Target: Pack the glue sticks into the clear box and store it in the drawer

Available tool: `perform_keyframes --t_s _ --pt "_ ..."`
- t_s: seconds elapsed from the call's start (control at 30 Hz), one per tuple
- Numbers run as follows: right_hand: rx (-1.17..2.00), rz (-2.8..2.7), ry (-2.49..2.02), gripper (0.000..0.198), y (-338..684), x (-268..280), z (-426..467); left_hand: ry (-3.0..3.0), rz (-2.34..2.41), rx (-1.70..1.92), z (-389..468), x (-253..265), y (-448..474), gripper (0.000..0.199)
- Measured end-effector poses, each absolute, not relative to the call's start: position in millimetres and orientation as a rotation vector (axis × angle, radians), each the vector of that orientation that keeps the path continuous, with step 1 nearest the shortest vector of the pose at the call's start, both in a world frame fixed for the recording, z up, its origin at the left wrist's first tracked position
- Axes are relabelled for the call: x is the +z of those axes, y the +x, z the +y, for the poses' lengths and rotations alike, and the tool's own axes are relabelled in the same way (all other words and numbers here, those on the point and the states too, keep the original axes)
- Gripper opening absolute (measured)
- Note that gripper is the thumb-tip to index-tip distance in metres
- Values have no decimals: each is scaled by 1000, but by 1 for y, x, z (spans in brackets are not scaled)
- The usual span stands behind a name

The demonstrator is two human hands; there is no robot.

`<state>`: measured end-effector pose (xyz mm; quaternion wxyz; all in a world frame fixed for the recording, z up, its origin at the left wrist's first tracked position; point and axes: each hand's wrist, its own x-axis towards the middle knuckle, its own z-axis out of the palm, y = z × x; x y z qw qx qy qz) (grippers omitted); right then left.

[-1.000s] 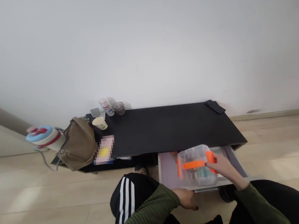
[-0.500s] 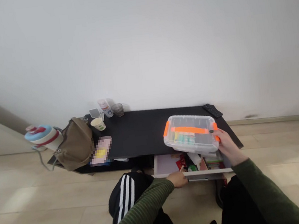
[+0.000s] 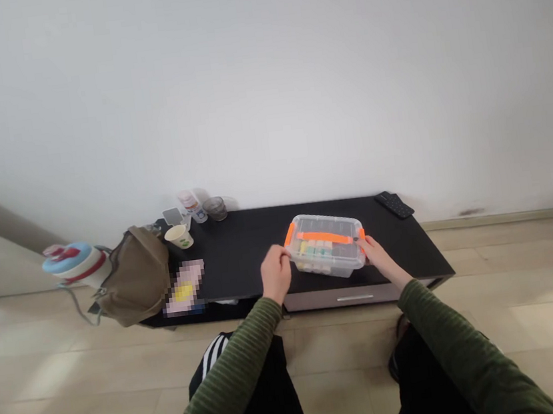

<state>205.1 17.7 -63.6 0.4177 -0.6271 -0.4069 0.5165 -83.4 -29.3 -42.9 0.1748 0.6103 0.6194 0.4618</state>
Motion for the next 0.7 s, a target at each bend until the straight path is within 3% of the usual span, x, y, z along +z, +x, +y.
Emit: perform_keyframes --t_s 0.1,0.23,0.3,0.47,0.7 --pt "970 -1294 -1815 35 208 -58 17 1641 1829 1410 0 -35 -93 19" --pt "734 -1502 -1923 35 206 -50 18 1379 1807 1140 29 -47 -90 34" --pt "703 -1583 -1936 35 205 -46 20 1340 1776 960 36 -51 -88 43" --pt "709 -1688 -1898 38 206 -43 23 1444 1863 691 36 -43 -89 43" --pt "778 -1575 -1888 40 215 -60 30 1506 1885 595 21 -30 -94 48"
